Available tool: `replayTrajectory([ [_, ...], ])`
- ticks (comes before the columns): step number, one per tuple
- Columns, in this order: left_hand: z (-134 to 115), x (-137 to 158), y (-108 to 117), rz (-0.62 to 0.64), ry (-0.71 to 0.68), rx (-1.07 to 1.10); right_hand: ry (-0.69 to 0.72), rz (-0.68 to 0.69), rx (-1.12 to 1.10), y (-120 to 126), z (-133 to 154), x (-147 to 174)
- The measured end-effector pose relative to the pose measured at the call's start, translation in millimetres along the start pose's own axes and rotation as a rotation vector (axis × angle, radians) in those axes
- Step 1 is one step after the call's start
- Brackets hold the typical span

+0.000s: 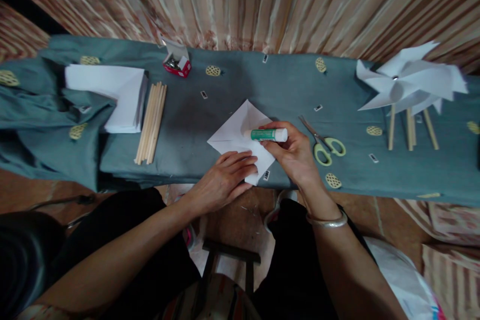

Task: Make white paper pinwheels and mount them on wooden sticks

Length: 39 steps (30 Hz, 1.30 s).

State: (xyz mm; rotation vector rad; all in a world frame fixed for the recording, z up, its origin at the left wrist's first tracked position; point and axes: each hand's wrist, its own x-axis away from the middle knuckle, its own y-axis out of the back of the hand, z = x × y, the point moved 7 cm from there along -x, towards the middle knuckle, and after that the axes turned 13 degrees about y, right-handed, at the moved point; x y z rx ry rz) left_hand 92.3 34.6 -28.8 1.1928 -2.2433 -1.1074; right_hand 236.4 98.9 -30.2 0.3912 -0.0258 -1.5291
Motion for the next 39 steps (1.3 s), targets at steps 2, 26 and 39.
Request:
replayTrajectory([
  [2,-0.1,0.0,-0.1,0.004,-0.001,-0.002,0.002,-0.009,0.005,1.2,-2.4,-0.3],
  [26,0.6,0.3,-0.6,-0.006,-0.002,-0.008,0.097,0.046,0.262,9.3,5.2,0.9],
  [39,0.1,-0.1,-0.7,-0.011,-0.009,-0.013,0.170,0.134,0.518,8.5,18.1,5.0],
])
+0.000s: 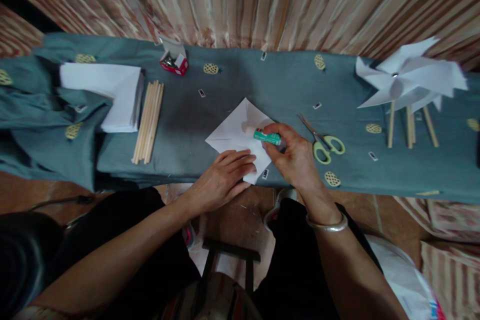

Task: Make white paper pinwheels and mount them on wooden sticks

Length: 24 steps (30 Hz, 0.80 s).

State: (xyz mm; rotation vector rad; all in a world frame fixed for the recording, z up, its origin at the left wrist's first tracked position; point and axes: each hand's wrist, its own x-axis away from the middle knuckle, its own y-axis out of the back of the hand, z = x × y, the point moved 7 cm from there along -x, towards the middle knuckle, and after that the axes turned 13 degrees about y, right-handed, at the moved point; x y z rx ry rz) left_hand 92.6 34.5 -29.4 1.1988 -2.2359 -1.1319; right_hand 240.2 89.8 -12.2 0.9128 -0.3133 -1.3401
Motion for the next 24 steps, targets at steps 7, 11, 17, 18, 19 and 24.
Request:
replayTrajectory([
  [7,0.0,-0.1,0.0,-0.002,0.005,0.006,0.031,-0.024,0.024,5.4,-1.0,0.9],
  [11,-0.1,-0.4,0.0,-0.008,-0.003,-0.003,0.117,0.018,0.007,5.6,5.2,0.3],
  [17,0.2,0.4,0.4,-0.017,-0.002,-0.002,0.160,0.063,0.033,6.5,15.5,0.5],
  [18,0.1,0.5,0.4,-0.018,-0.004,-0.006,0.164,0.065,0.024,6.1,16.3,0.5],
  [19,0.1,0.5,0.2,-0.018,-0.004,-0.009,0.164,0.067,0.016,5.6,16.5,0.5],
  [24,-0.3,0.0,0.0,-0.017,-0.003,-0.007,0.139,0.076,-0.002,0.7,13.8,1.3],
])
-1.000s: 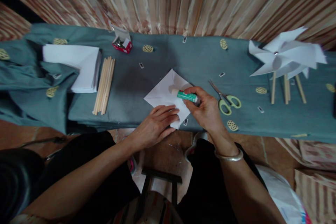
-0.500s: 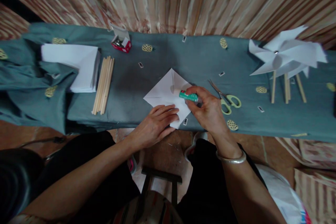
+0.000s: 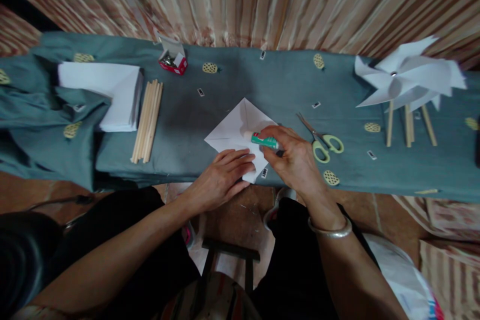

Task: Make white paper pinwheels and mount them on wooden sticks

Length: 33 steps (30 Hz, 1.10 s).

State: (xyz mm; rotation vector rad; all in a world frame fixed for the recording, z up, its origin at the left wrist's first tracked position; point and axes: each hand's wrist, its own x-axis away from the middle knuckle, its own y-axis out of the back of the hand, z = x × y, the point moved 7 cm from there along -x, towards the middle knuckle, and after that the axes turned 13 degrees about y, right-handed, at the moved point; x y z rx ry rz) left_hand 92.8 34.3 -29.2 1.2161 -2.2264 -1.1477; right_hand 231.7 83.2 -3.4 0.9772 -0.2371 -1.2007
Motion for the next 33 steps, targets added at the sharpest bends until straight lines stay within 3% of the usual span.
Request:
replayTrajectory([
  [7,0.7,0.0,-0.5,0.005,0.006,0.006,-0.114,-0.085,0.044,-2.4,-3.7,-1.3],
  [14,0.8,-0.3,0.1,0.015,0.009,0.019,-0.111,-0.111,0.041,1.9,-6.7,-2.2],
  [19,0.7,0.4,2.3,0.019,0.024,0.092,-0.205,-0.288,-0.233,11.0,-22.6,0.5],
  [22,6.3,0.7,12.1,-0.050,0.059,0.231,-0.317,-0.370,-0.447,13.7,-33.5,3.5],
  [29,46.6,-2.9,35.7,-0.258,0.349,0.534,-0.416,-0.305,-0.733,8.3,-30.5,5.1],
  [33,55.5,-5.0,40.9,-0.314,0.384,0.572,-0.453,-0.254,-0.780,-2.1,-23.1,4.5],
])
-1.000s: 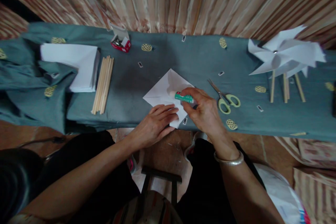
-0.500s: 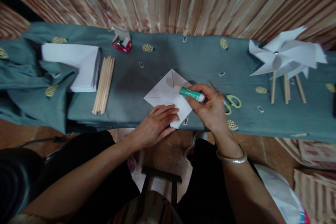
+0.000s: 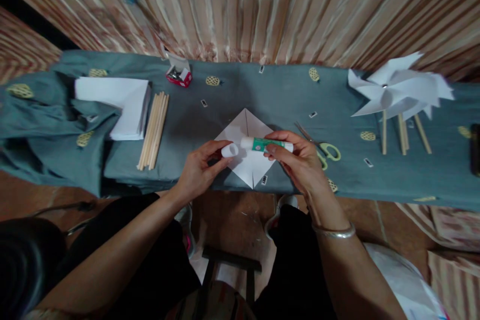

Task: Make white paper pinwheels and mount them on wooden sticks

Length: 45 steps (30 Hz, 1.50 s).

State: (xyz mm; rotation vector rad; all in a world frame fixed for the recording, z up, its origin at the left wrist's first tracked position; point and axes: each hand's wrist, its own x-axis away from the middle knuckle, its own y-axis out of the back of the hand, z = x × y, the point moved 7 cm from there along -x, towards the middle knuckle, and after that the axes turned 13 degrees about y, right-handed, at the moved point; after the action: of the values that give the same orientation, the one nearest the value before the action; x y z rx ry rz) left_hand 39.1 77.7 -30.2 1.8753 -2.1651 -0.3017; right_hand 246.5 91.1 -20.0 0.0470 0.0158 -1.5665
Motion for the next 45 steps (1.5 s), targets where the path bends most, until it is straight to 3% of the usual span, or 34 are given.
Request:
replayTrajectory([
  [11,-10.3,2.0,3.3,-0.034,-0.111,-0.079,-0.091,0.041,-0.001,-10.6,-3.9,5.9],
  [18,-10.4,2.5,1.8,-0.020,-0.113,-0.109,-0.011,0.094,0.093,-9.8,-1.9,5.0],
  [26,-16.5,7.9,0.8,0.025,-0.157,-0.125,-0.026,0.121,0.107,-12.4,-1.7,5.0],
  [45,-19.9,16.7,15.5,0.012,-0.149,-0.376,0.062,0.223,0.100,-56.6,9.1,2.8],
])
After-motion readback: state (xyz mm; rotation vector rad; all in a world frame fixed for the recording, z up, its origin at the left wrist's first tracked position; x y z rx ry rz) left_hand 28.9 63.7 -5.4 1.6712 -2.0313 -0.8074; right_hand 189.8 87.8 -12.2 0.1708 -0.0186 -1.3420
